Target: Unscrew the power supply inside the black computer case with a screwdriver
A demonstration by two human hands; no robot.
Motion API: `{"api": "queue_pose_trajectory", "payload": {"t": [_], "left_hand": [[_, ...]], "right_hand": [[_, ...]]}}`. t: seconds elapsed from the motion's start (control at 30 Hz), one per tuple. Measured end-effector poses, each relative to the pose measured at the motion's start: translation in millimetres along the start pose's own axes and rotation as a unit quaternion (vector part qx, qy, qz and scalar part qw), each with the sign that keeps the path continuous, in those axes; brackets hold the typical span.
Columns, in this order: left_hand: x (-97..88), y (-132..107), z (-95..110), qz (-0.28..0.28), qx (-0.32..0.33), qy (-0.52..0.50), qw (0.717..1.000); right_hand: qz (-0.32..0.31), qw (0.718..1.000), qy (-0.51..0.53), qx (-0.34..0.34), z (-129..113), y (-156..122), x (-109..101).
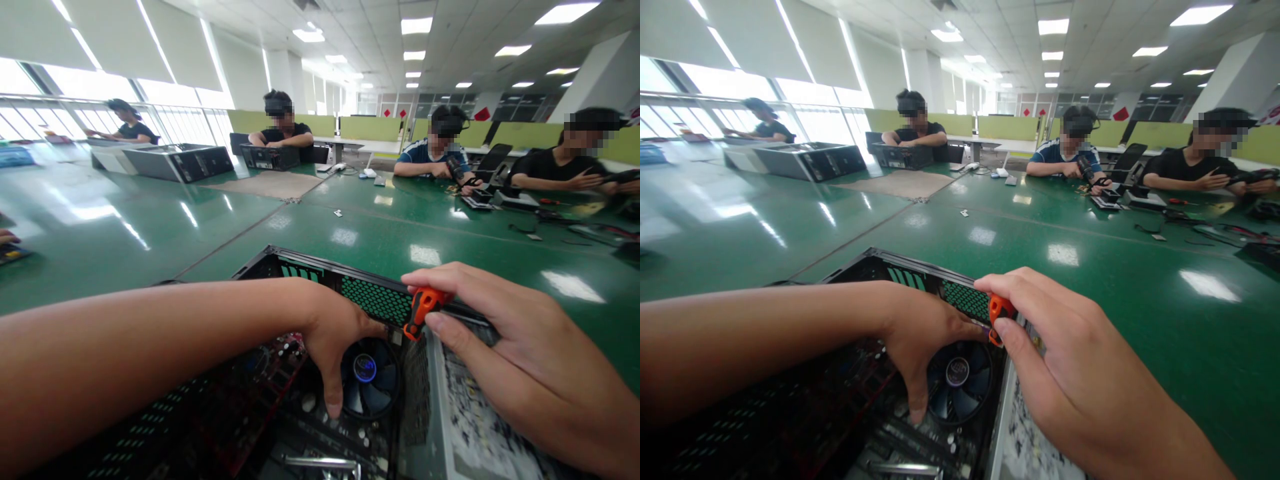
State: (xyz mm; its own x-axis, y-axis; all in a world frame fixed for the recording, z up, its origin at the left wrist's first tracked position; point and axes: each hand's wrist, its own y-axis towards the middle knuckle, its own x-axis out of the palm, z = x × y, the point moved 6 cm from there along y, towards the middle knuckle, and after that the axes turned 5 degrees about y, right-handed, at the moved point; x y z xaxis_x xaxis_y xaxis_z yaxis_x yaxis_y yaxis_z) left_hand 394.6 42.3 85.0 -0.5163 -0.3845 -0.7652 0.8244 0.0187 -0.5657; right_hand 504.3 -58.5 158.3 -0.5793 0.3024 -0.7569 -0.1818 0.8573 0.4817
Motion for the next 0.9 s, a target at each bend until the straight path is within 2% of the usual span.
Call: {"api": "queue_pose_trajectory", "payload": {"t": [0.33,0.6,0.9], "left_hand": [[1.9,1.4,-1.2,-0.009,-0.010,0.000,1.000],[2.1,0.5,-0.3,-0.012,-0.019,-0.002,1.000],[1.3,2.3,-1.5,-0.013,-0.008,0.011,1.000]], "right_hand": [[0.019,1.000,-0.017,0.005,0.7,1.1,-2.2],[0.015,1.000,0.007,0.020,3.1,1.1,-1.6],[0.012,0.999,-0.028,0.027,5.5,-0.5,1.6]]}}
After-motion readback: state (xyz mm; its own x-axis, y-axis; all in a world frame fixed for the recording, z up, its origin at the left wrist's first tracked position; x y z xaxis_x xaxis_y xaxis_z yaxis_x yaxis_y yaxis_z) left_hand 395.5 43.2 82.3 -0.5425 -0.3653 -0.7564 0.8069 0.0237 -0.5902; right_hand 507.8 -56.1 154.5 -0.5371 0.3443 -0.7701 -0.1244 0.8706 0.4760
